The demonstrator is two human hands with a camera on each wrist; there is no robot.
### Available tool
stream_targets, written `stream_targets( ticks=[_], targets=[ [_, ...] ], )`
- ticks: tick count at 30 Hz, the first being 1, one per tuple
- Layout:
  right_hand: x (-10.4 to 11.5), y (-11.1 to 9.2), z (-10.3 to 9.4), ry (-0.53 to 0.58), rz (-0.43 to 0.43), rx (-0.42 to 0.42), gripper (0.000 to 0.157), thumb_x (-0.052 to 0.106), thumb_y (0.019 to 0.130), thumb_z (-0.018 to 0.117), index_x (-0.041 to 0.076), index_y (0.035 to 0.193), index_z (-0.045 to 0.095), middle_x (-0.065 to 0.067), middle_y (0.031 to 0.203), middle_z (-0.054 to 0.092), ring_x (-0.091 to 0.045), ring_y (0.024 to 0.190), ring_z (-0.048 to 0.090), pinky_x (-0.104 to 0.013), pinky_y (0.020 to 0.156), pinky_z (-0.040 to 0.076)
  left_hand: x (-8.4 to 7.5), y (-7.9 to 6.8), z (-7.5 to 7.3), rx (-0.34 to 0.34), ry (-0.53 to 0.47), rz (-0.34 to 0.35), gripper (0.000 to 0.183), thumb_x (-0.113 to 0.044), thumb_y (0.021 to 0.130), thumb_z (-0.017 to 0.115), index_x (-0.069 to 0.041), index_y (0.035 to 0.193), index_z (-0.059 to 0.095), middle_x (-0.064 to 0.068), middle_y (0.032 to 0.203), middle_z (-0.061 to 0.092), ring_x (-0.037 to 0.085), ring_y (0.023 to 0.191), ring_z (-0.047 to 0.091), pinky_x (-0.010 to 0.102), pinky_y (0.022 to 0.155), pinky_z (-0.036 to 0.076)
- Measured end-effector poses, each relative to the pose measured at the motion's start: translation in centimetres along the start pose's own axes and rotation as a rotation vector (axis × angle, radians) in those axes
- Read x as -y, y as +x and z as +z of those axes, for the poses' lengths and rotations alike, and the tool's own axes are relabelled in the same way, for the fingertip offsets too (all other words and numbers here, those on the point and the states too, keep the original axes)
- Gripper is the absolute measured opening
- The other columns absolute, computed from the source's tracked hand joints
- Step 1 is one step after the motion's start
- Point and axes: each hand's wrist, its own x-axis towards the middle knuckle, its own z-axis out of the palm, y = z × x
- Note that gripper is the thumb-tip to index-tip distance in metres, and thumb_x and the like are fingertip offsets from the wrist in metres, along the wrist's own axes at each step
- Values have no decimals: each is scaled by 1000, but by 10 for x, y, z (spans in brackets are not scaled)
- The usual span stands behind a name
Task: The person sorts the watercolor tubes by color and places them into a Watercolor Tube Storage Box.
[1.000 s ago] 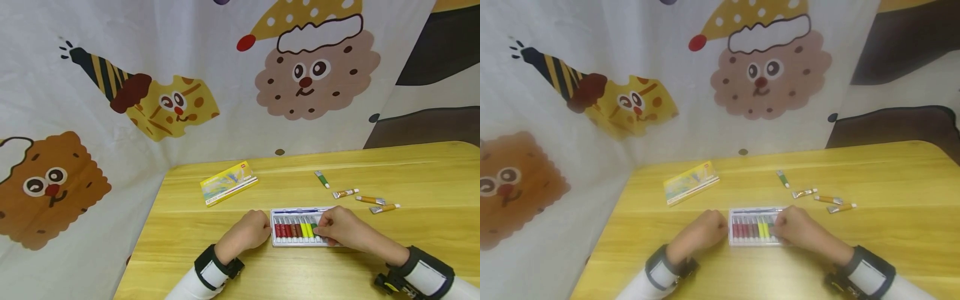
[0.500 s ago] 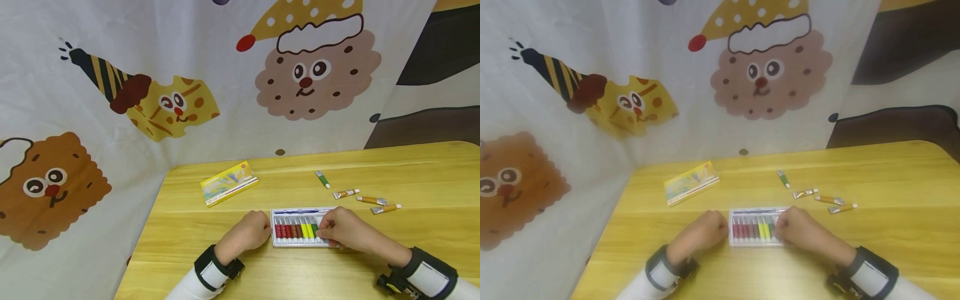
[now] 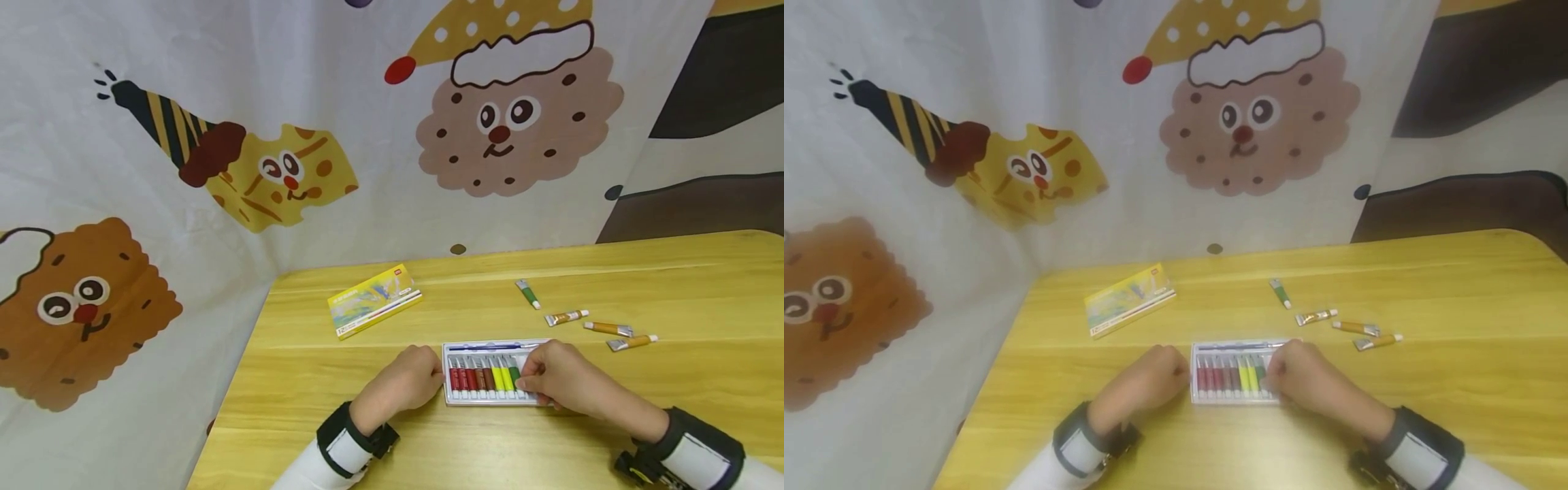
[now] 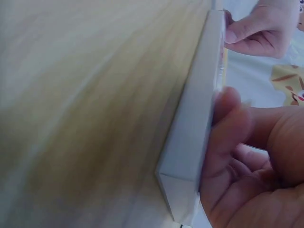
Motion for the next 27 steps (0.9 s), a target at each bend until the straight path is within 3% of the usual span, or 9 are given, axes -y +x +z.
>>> stream_targets(
  ticks=[8, 16, 23, 27],
  targets=[
    [5, 0, 3, -10, 69, -17, 16, 9, 79, 72, 11, 67, 62, -3, 52, 57, -14, 42, 51, -23, 37, 44, 1, -1, 0, 1, -2, 16, 28, -17, 91, 59, -15, 64, 64, -3, 54, 46, 11, 48, 45, 23, 41, 35],
    [3, 1, 0, -24, 50, 9, 16, 10, 80, 71, 12, 67, 63, -2, 52, 58, -15, 42, 52, -24, 37, 46, 1, -1, 0, 5, -5, 25, 30, -17, 92, 59, -14, 62, 62, -3, 53, 44, 11, 48, 44, 23, 40, 34],
    [4, 2, -3, -94, -35, 17, 19, 14, 82, 71, 17, 65, 63, 3, 50, 57, -10, 41, 49, -18, 36, 37, 3, -1, 0, 7, -2, 9, 32, -17, 91, 59, -13, 60, 61, -3, 53, 44, 10, 46, 43, 23, 39, 33],
    [13, 1, -9, -168, -146, -70, 10, 16, 85, 68, 16, 75, 67, 5, 60, 60, -8, 47, 48, -21, 39, 38, 2, -1, -1, 9, 0, 13, 32, -17, 92, 58, -13, 59, 60, -3, 52, 43, 10, 45, 43, 23, 39, 33]
  ],
)
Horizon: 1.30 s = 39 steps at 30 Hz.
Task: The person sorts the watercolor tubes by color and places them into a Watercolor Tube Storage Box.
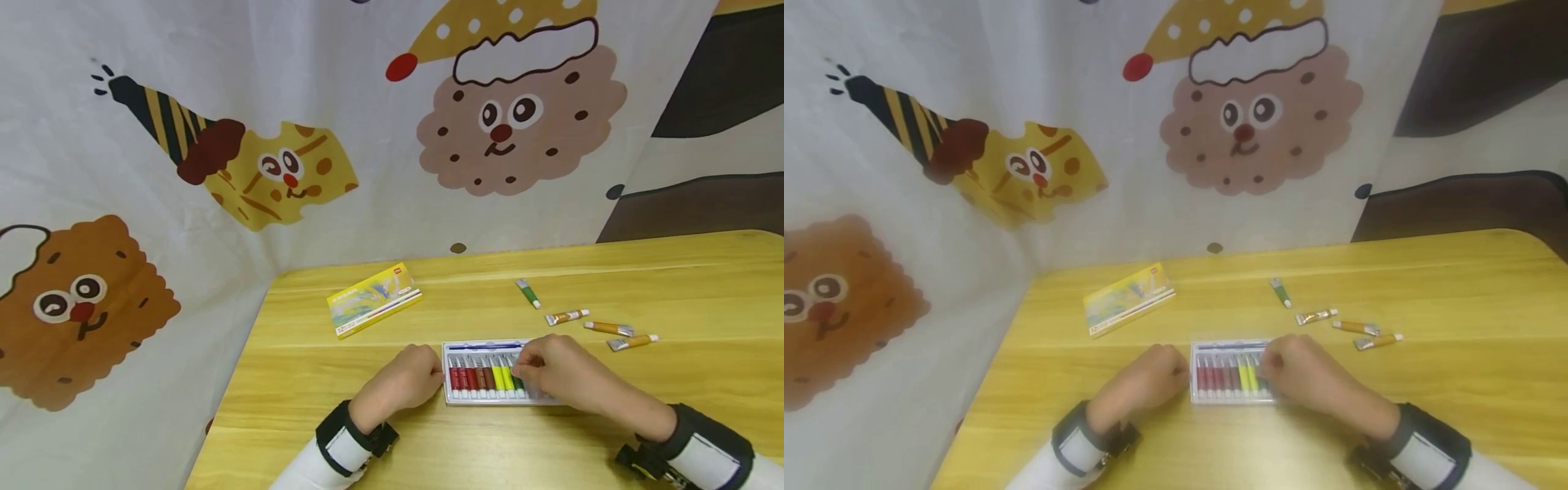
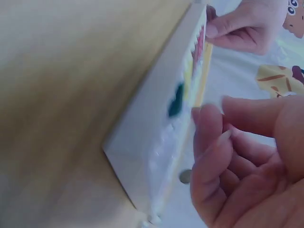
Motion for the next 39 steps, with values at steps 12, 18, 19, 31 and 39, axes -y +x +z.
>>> stream_targets(
  ticks=[12, 18, 19, 31, 39],
  targets=[
    [-21, 43, -35, -481, -175, -331, 74, 43, 79, 71, -6, 131, 49, -32, 134, 43, -48, 122, 33, -71, 93, 27, 0, 1, 1, -11, 19, 2, 33, -16, 91, 58, -14, 58, 59, -3, 53, 44, 11, 47, 44, 23, 40, 34],
    [-45, 68, -46, -544, -8, -244, 85, 58, 81, 62, -11, 129, 47, -38, 129, 42, -55, 114, 35, -74, 87, 30, -1, -1, 1, -14, 13, 10, 34, -15, 91, 58, -14, 57, 57, -3, 53, 43, 11, 47, 44, 23, 40, 34],
    [-48, 71, -47, -540, 15, -235, 85, 59, 81, 61, -11, 127, 48, -38, 126, 45, -54, 111, 39, -74, 85, 32, -1, -1, 0, -13, 12, 8, 34, -15, 91, 58, -14, 57, 57, -3, 53, 43, 11, 47, 44, 23, 40, 34],
    [-59, 93, -43, -374, 169, -141, 33, 33, 85, 67, 1, 78, 64, -7, 63, 55, -18, 45, 47, -30, 41, 33, -1, -1, -1, -12, 7, 8, 33, -15, 91, 58, -13, 58, 59, -3, 52, 42, 10, 46, 43, 23, 39, 34],
    [-53, 92, -43, -276, 194, -105, 20, 15, 89, 59, 0, 78, 63, -7, 60, 53, -15, 40, 46, -25, 36, 33, -2, -2, -1, -6, 5, 10, 36, -16, 91, 58, -14, 56, 56, -3, 52, 41, 10, 46, 43, 23, 39, 33]
  ],
)
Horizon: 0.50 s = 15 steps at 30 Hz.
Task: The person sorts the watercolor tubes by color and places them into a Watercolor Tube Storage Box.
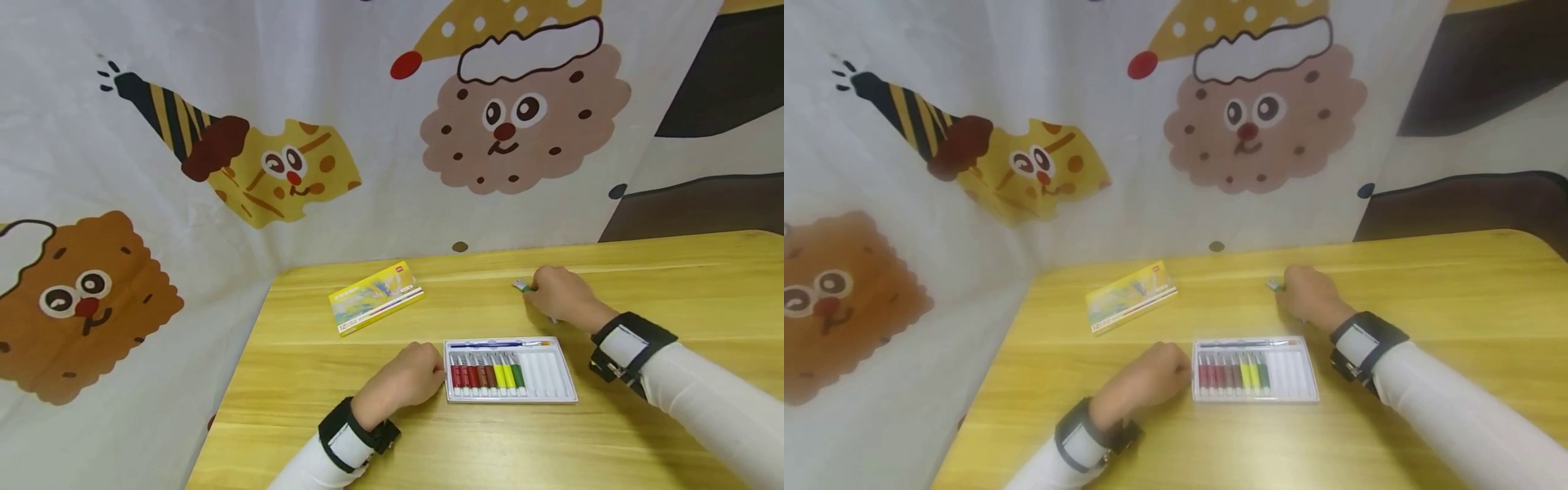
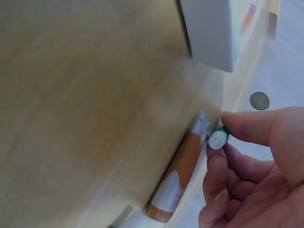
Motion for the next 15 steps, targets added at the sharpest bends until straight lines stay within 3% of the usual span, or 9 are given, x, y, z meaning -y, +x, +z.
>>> stream_targets(
  ticks=[7, 15],
  targets=[
    [1, -8, -6, 97, -38, -39, 25, 15, 91, 56, -9, 95, 61, -15, 75, 57, -16, 48, 49, -29, 41, 40, 0, 0, 0, 7, 2, -16, 32, -16, 92, 58, -13, 60, 59, -3, 53, 43, 10, 46, 43, 23, 39, 34],
    [9, -27, -21, 156, -85, -56, 23, 20, 91, 61, -4, 90, 63, -9, 67, 57, -17, 50, 49, -30, 43, 40, 0, 0, 0, 3, 9, -3, 34, -16, 92, 58, -14, 58, 57, -3, 53, 42, 10, 46, 43, 23, 39, 34]
  ],
)
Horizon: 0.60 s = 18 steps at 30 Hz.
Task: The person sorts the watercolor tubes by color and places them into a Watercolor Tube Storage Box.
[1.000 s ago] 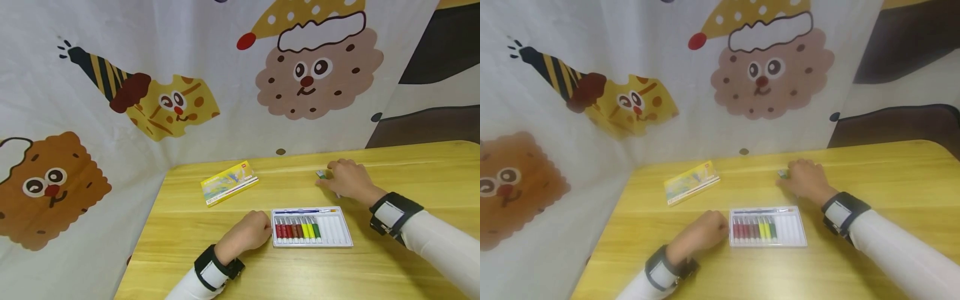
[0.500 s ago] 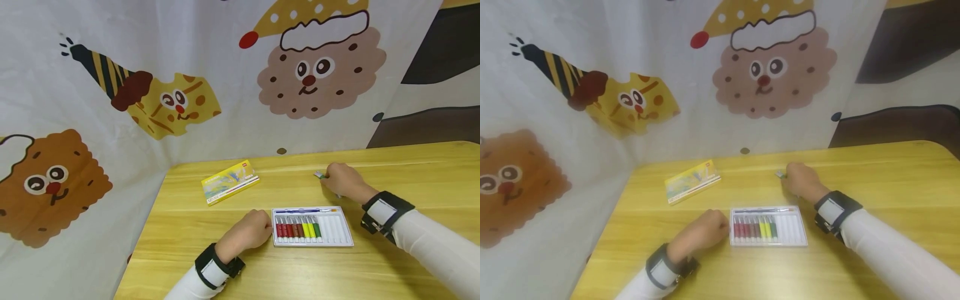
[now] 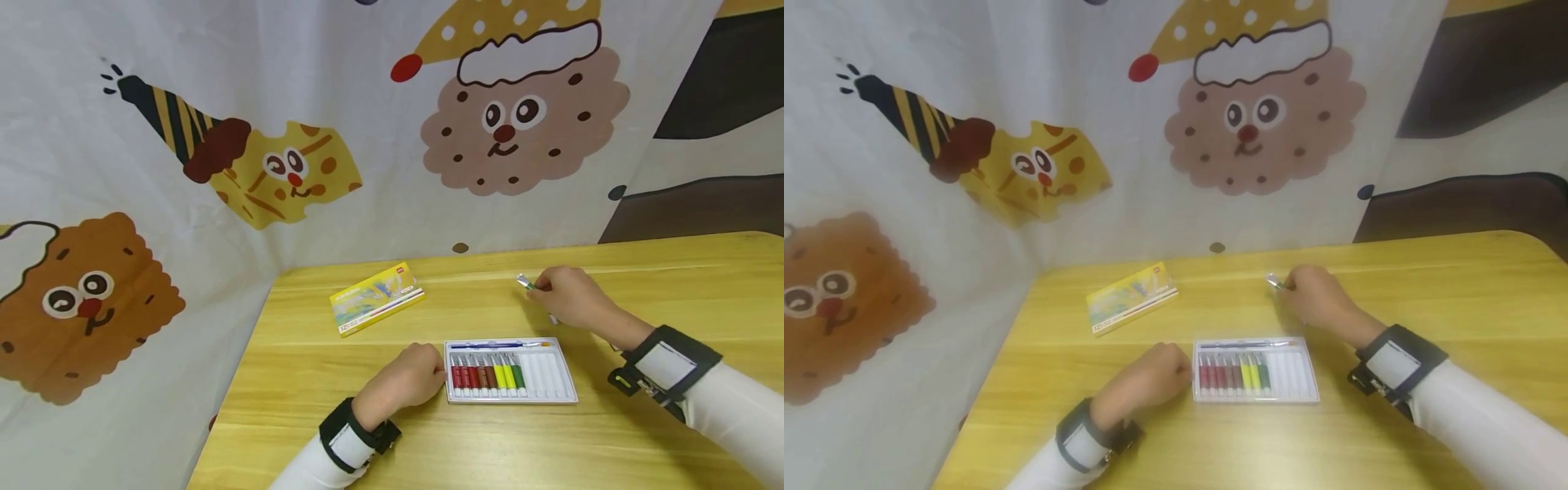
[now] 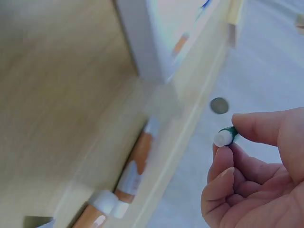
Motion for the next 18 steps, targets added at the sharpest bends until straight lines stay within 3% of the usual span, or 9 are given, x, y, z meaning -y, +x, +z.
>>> stream_targets(
  ticks=[6, 12, 18],
  targets=[
    [11, -14, -3, 29, -7, 13, 22, 21, 90, 62, 0, 88, 65, -6, 64, 56, -17, 52, 47, -28, 44, 35, 0, 0, 1, 0, -2, 5, 35, -15, 91, 58, -14, 57, 57, -3, 52, 41, 10, 46, 43, 23, 39, 34],
    [18, -29, -2, 33, -42, -6, 20, 22, 87, 66, 2, 87, 68, -7, 74, 62, -17, 60, 47, -30, 49, 39, 1, 2, 1, 1, -3, 4, 34, -16, 91, 58, -14, 58, 58, -3, 52, 42, 10, 47, 43, 23, 40, 34],
    [25, -43, -1, 74, 5, 30, 23, 26, 86, 68, 3, 91, 68, -6, 79, 64, -18, 65, 51, -31, 52, 45, 2, 2, 2, 13, -8, -12, 31, -17, 92, 58, -14, 61, 61, -3, 53, 44, 10, 46, 44, 23, 39, 34]
  ],
)
